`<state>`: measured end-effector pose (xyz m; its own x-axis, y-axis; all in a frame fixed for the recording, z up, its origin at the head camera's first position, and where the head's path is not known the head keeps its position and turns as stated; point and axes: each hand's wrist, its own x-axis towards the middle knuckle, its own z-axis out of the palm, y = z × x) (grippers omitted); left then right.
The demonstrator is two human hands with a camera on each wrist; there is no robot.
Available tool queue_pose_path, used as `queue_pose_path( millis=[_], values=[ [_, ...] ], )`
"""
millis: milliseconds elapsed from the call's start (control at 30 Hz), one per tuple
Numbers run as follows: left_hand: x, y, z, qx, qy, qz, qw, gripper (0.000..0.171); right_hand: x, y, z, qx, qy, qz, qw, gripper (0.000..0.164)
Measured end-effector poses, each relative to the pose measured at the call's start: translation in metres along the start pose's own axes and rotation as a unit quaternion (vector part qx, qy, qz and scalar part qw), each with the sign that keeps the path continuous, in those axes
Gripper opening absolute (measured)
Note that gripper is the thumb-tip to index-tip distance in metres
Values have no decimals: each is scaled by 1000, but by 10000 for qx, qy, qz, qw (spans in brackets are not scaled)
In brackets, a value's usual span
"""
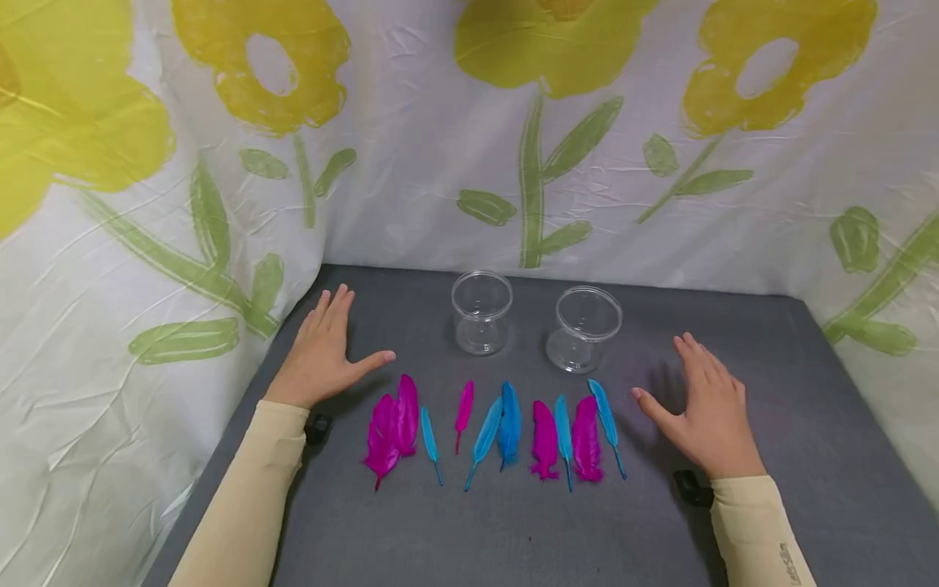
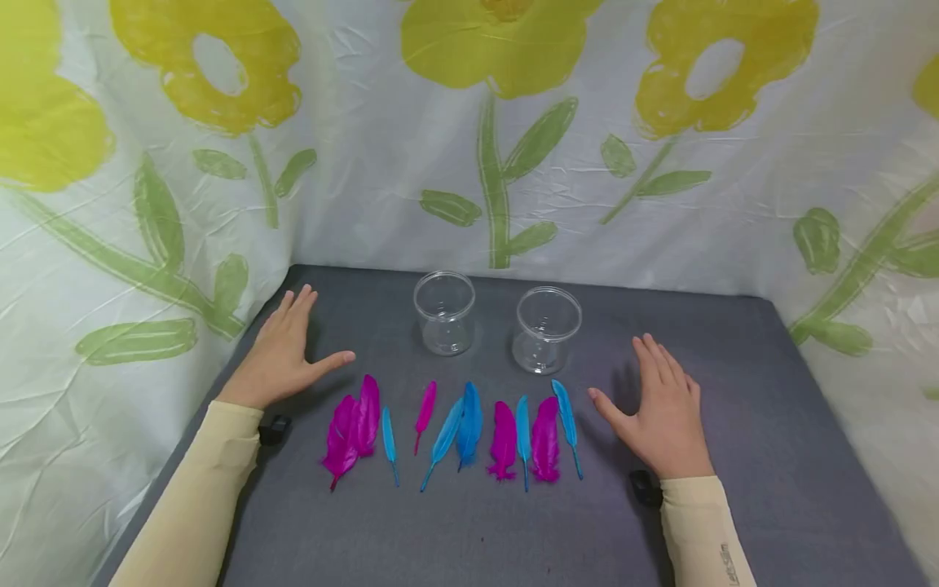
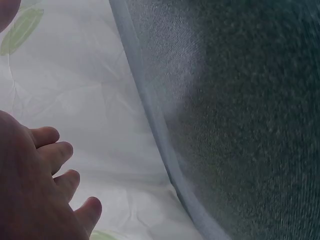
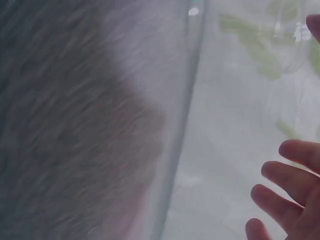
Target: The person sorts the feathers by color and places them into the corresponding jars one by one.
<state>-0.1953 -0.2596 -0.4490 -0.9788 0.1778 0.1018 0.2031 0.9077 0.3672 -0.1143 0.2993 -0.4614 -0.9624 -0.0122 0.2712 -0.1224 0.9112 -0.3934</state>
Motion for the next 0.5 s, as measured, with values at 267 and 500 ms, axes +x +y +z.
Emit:
queue_pose_path(
  millis=[267,500],
  values=[
    [6,8,5,-197,-50,239,9995,127,6,-41,-4,742,533,-771,9928,85],
    [15,24,14,-339,-161,563,9977,124,8,-94,13,973,375,-1576,9820,80]
  ],
)
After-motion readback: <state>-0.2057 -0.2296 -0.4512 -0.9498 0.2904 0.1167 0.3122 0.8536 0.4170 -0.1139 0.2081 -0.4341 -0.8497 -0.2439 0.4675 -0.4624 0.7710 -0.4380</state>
